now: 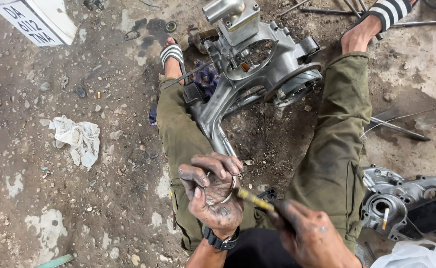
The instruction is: The person sits on the ground and uses a yellow-handled brush to scrub a small metal ring held in their left hand. A disassembled engine block rests between their legs, and various tools are scattered on the dirt floor nearby.
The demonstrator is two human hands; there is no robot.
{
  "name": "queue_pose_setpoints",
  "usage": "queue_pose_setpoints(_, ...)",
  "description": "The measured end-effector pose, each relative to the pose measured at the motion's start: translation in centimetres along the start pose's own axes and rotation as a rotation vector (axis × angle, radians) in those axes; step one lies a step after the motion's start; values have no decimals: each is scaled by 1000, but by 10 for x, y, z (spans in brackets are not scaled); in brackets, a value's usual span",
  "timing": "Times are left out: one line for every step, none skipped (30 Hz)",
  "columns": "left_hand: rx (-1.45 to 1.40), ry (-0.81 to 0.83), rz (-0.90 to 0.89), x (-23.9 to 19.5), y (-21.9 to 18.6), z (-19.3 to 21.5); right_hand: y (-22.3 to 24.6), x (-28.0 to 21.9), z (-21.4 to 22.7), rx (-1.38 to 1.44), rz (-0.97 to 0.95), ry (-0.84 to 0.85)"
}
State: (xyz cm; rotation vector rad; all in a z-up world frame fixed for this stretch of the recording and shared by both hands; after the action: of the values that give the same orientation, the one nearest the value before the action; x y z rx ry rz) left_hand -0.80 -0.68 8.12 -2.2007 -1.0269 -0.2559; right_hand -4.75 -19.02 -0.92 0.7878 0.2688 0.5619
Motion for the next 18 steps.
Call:
queue_pose_setpoints(-19, -4, 15, -1, 1, 0, 7, 4, 7, 6, 32, -64)
queue_pose_setpoints(-39, -8, 30, -2, 2, -1, 13, 8, 15, 12, 65, -128)
queue_pose_setpoints(-37, -6, 26, -1, 1, 0, 11, 7, 14, 13, 69, -128)
queue_pose_setpoints(-46, -12, 30, -1, 1, 1, 8, 6, 10, 21, 57, -83)
queue_pose_setpoints(-55, -22, 39, -2, 1, 3, 5, 2, 6, 28, 38, -35)
queue_pose_setpoints(-55, -23, 41, -3, 2, 4, 6, 3, 5, 28, 36, -35)
queue_pose_setpoints(-54, -30, 52, -4, 4, 4, 8, 6, 7, 15, 54, -77)
queue_pose_setpoints(-53, -37, 63, -5, 6, 4, 9, 7, 10, 2, 73, -118)
queue_pose_setpoints(-52, -35, 61, -3, 5, 4, 3, 3, 4, 3, 75, -119)
queue_pose_setpoints(-74, -25, 53, -2, 4, 2, -5, -1, -6, 19, 48, -42)
queue_pose_setpoints(-98, -14, 50, -1, 3, 1, -13, -6, -16, 34, 17, 33)
queue_pose_setpoints(-99, -13, 52, -2, 5, 1, -5, 0, -10, 34, 15, 31)
queue_pose_setpoints(-78, -14, 54, -2, 5, 1, 6, 6, 3, 2, 33, -74)
queue_pose_setpoints(-58, -14, 56, -2, 6, 2, 16, 11, 15, -30, 51, -178)
queue_pose_setpoints(-57, -13, 55, -2, 4, 0, 14, 9, 12, -30, 53, -179)
queue_pose_setpoints(-50, -22, 51, -1, 3, -2, 10, 8, 7, 10, 46, -136)
queue_pose_setpoints(-46, -33, 52, -2, 3, -4, 7, 4, 2, 48, 34, -94)
queue_pose_setpoints(-48, -33, 55, -3, 2, -4, 9, 5, 3, 47, 31, -95)
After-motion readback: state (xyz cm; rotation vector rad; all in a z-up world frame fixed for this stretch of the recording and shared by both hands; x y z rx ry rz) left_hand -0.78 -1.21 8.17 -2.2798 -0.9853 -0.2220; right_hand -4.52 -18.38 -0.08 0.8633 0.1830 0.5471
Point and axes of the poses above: each hand's wrist, its own x-axis towards the middle knuckle, its own z-axis out of the back of the hand, y = z × x, the point moved 6 cm from there along x, towards the middle knuckle, and after that the axes turned 4 degrees about -x, right-handed, at the moved point
